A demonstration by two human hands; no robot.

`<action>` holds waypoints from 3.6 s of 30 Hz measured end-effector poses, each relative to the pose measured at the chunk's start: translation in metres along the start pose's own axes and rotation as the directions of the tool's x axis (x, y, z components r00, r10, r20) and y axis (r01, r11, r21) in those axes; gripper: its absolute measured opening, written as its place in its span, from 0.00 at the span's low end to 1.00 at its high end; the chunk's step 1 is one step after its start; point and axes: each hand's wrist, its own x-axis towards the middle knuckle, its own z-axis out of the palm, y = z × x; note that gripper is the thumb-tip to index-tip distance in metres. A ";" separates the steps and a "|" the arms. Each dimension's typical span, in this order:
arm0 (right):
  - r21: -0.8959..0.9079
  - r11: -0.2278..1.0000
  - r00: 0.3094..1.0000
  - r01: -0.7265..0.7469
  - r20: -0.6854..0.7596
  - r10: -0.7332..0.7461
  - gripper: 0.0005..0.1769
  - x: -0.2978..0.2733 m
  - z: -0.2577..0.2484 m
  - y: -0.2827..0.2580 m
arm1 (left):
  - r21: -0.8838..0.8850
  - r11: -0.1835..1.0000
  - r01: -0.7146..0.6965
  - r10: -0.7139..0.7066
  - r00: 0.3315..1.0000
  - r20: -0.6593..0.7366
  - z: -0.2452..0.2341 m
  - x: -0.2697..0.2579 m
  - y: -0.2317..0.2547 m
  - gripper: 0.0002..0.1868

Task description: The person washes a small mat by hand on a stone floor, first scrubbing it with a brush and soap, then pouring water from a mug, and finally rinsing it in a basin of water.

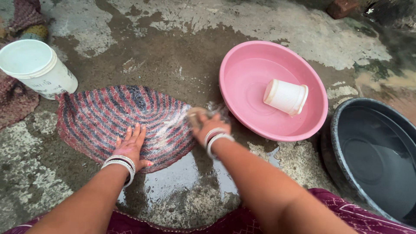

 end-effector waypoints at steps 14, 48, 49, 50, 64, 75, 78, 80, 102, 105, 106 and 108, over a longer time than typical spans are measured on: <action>0.481 0.862 0.987 -0.160 0.076 0.141 0.45 0.016 0.009 0.022 | 0.457 0.881 -0.123 0.105 0.992 0.063 -0.002 -0.041 -0.006 0.43; 0.455 0.890 0.998 -0.032 -0.031 0.052 0.43 0.000 -0.019 -0.008 | 0.170 0.985 -0.031 0.097 0.914 -0.393 -0.034 -0.024 0.065 0.41; 0.413 0.910 0.997 0.043 -0.077 -0.012 0.42 -0.005 -0.013 -0.019 | 0.204 0.973 0.110 -0.038 0.943 -0.330 -0.042 -0.029 0.046 0.55; 0.368 0.922 0.990 0.117 -0.120 -0.077 0.41 -0.012 -0.006 -0.031 | 0.204 0.972 0.113 -0.041 0.943 -0.329 -0.045 -0.033 0.035 0.55; 0.049 0.999 0.997 0.002 0.073 -0.006 0.37 0.007 -0.035 -0.026 | 0.116 0.990 0.083 -0.093 0.992 0.082 -0.023 -0.002 -0.041 0.81; -0.128 0.791 0.801 0.599 0.094 -0.591 0.37 -0.043 0.034 -0.127 | -0.228 0.967 0.116 -0.139 0.986 -0.087 -0.010 -0.009 -0.050 0.93; 0.160 0.962 0.974 0.220 0.009 -0.224 0.53 0.014 0.002 -0.084 | -0.303 0.948 0.096 -0.138 0.983 -0.122 -0.014 -0.015 -0.048 0.94; 0.169 0.985 0.999 0.041 0.011 -0.044 0.43 0.037 -0.024 -0.051 | -0.302 0.949 0.096 -0.135 0.984 -0.112 -0.016 -0.019 -0.049 0.94; -0.327 0.939 0.988 0.109 0.139 -0.066 0.25 0.065 -0.012 -0.100 | -0.082 0.976 0.202 -0.211 0.970 -0.124 -0.011 -0.030 -0.058 0.87; 0.037 0.945 0.945 0.326 -0.022 -0.325 0.38 0.016 0.026 -0.175 | -0.068 0.977 0.203 -0.210 0.971 -0.117 -0.008 -0.030 -0.061 0.87; 0.015 0.898 0.898 0.441 0.015 -0.441 0.36 0.000 0.031 -0.189 | -0.070 0.978 0.195 -0.202 0.972 -0.122 -0.008 -0.029 -0.061 0.87; -0.060 0.833 0.835 0.549 0.010 -0.550 0.39 -0.005 0.019 -0.187 | -0.059 0.977 0.206 -0.212 0.969 -0.128 -0.006 -0.029 -0.059 0.86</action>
